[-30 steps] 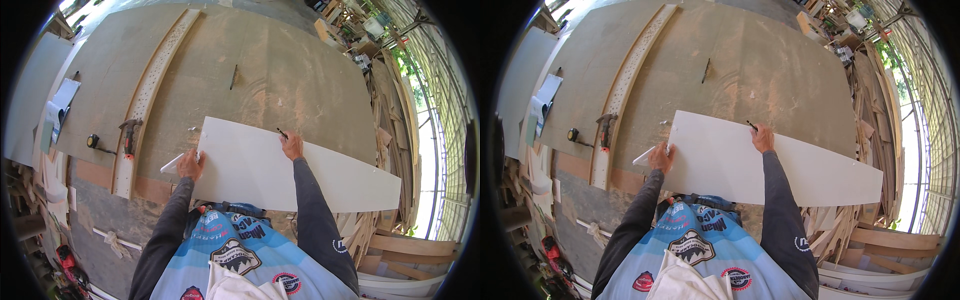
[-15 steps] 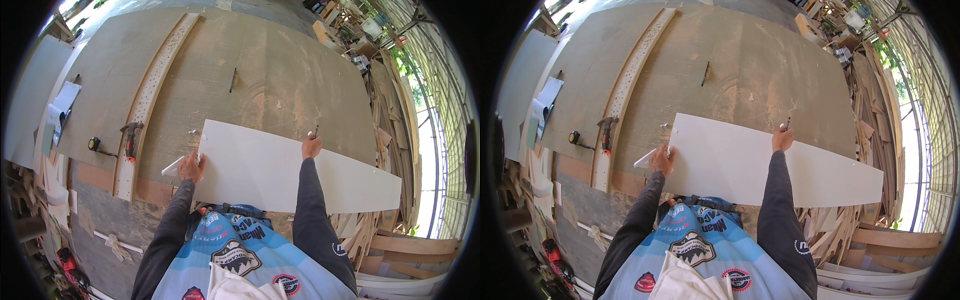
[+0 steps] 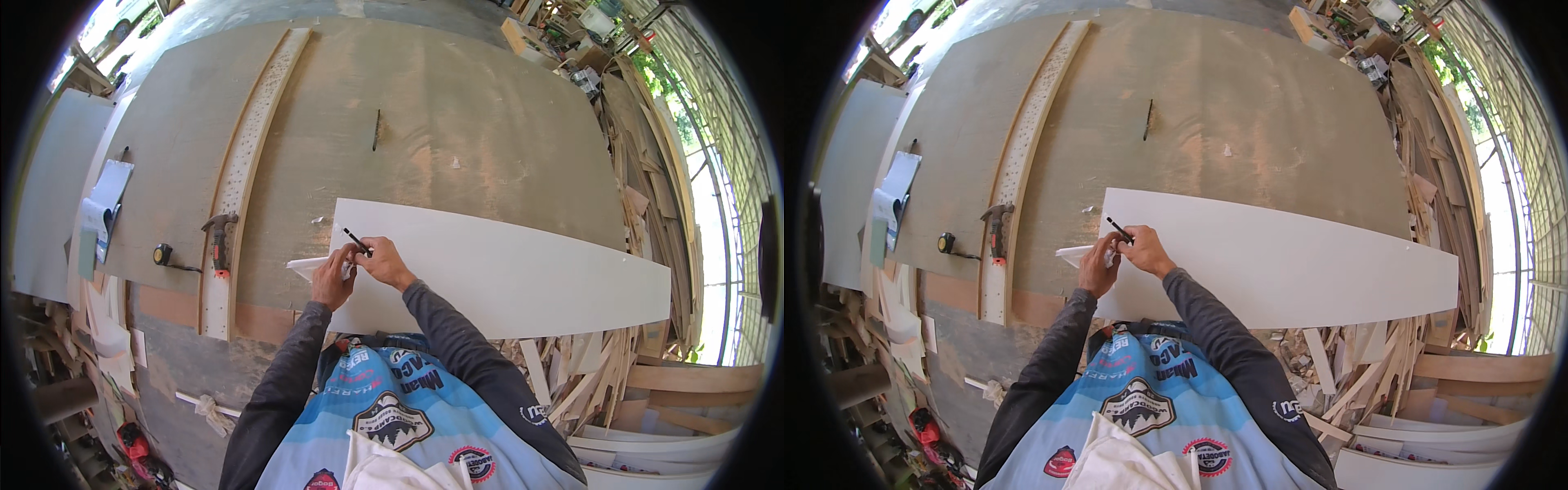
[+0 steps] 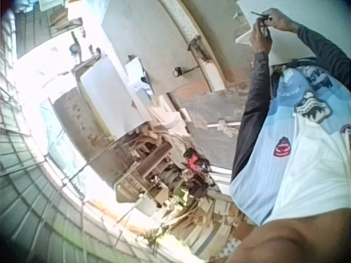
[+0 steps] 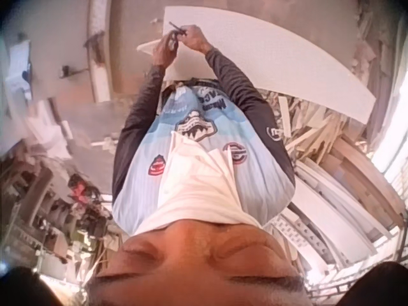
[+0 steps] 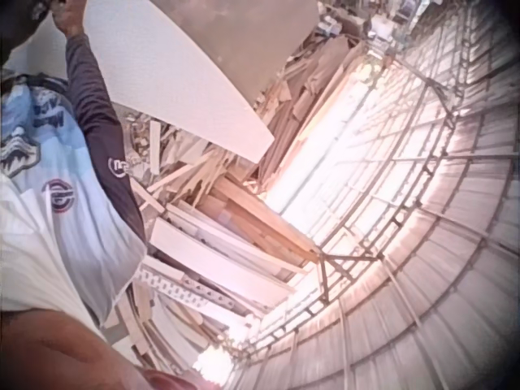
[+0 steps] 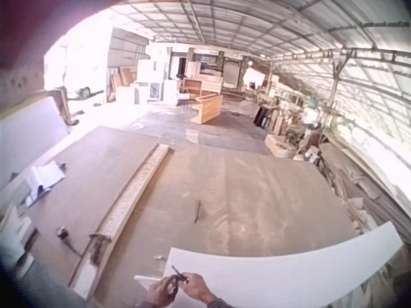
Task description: The person peels a white protective plastic film off a large wooden board by hand, using a marker to lift the edge and then pulling the film away.
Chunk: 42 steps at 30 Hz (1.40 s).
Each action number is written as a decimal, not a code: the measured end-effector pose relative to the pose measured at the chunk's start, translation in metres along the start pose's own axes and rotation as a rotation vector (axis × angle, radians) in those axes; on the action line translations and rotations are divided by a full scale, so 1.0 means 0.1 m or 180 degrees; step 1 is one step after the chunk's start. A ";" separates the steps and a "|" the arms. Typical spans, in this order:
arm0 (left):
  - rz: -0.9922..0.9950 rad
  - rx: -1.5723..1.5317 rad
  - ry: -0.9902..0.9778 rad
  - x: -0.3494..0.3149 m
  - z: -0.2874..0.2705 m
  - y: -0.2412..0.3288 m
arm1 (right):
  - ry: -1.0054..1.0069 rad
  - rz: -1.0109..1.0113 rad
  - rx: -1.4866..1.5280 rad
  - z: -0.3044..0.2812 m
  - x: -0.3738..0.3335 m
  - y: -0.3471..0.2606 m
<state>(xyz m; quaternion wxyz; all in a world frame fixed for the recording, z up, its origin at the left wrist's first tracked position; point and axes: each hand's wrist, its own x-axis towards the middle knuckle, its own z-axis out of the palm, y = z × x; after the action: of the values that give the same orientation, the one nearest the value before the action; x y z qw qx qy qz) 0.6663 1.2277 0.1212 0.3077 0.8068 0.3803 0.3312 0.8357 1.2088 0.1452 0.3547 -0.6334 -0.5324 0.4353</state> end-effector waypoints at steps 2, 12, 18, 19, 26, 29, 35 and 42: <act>-0.0029 0.0145 0.0075 -0.10 -0.04 -0.11 | -0.0013 0.0105 0.0317 0.13 0.02 -0.01; -0.0891 0.0356 0.0893 -0.26 0.09 -0.51 | 0.0810 -0.0311 -0.1233 0.12 0.28 0.08; -0.0711 0.0818 0.0649 -0.25 0.13 -0.49 | 0.0842 -0.0348 -0.1819 0.40 0.49 -0.04; -0.0654 0.0961 0.0530 -0.24 0.11 -0.48 | 0.0855 -0.0268 -0.1904 0.44 0.51 -0.03; -0.0461 0.0830 0.0184 -0.25 0.00 -0.41 | 0.0831 -0.0111 -0.2245 0.62 0.65 0.07; -0.0506 0.0806 0.0202 -0.22 0.03 -0.42 | 0.0859 -0.0060 -0.2172 0.53 0.71 0.09; -0.0623 0.0897 0.0263 -0.24 0.02 -0.39 | 0.1015 0.0126 -0.1979 0.16 0.78 0.04; -0.0713 0.1107 0.0417 -0.23 0.06 -0.38 | 0.1626 0.0332 -0.1830 -0.19 0.93 0.11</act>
<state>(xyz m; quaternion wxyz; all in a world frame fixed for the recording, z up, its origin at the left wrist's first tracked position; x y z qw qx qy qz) 0.6441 1.2267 0.0822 0.1734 0.7772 0.5382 0.2760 0.8630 1.2988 0.1260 0.2612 -0.8212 -0.4943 0.1139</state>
